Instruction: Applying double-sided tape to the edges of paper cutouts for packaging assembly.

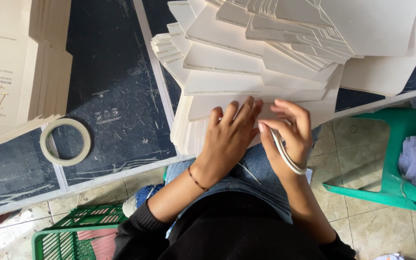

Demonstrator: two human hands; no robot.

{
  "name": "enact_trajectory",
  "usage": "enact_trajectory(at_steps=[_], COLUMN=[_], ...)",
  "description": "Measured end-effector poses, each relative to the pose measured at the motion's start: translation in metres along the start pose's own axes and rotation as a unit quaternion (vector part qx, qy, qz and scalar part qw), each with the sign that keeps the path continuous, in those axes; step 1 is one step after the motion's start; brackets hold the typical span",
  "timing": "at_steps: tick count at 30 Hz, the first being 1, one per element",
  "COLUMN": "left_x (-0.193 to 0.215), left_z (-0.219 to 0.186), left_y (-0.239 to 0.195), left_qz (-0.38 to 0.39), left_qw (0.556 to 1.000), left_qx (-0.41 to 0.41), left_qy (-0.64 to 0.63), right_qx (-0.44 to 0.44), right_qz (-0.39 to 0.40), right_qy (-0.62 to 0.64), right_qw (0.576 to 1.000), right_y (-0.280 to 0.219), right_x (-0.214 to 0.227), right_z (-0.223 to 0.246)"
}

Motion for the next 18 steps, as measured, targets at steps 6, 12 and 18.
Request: enact_trajectory(at_steps=[6, 12, 18], left_x=[0.022, 0.027, 0.021], left_z=[0.048, 0.113, 0.118], left_y=[-0.002, -0.046, -0.067], left_qz=[-0.013, 0.03, 0.052], left_qw=[0.994, 0.954, 0.898], left_qx=[0.035, 0.151, 0.196], left_qy=[-0.107, -0.257, -0.39], right_qx=[-0.057, -0.052, -0.044], right_qz=[0.038, 0.134, 0.148], right_qy=[0.026, 0.077, 0.046], right_qw=[0.997, 0.987, 0.987], right_y=[0.005, -0.004, -0.005], right_x=[0.003, -0.062, -0.087], right_z=[0.008, 0.022, 0.026])
Point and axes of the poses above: each hand's wrist, its own y-axis towards the middle knuckle, its own x-axis out of the back of the hand, z = x × y, the point moved 9 cm from there along y, towards the middle knuckle, and after that the axes turned 14 degrees about y, right-handed, at the moved point
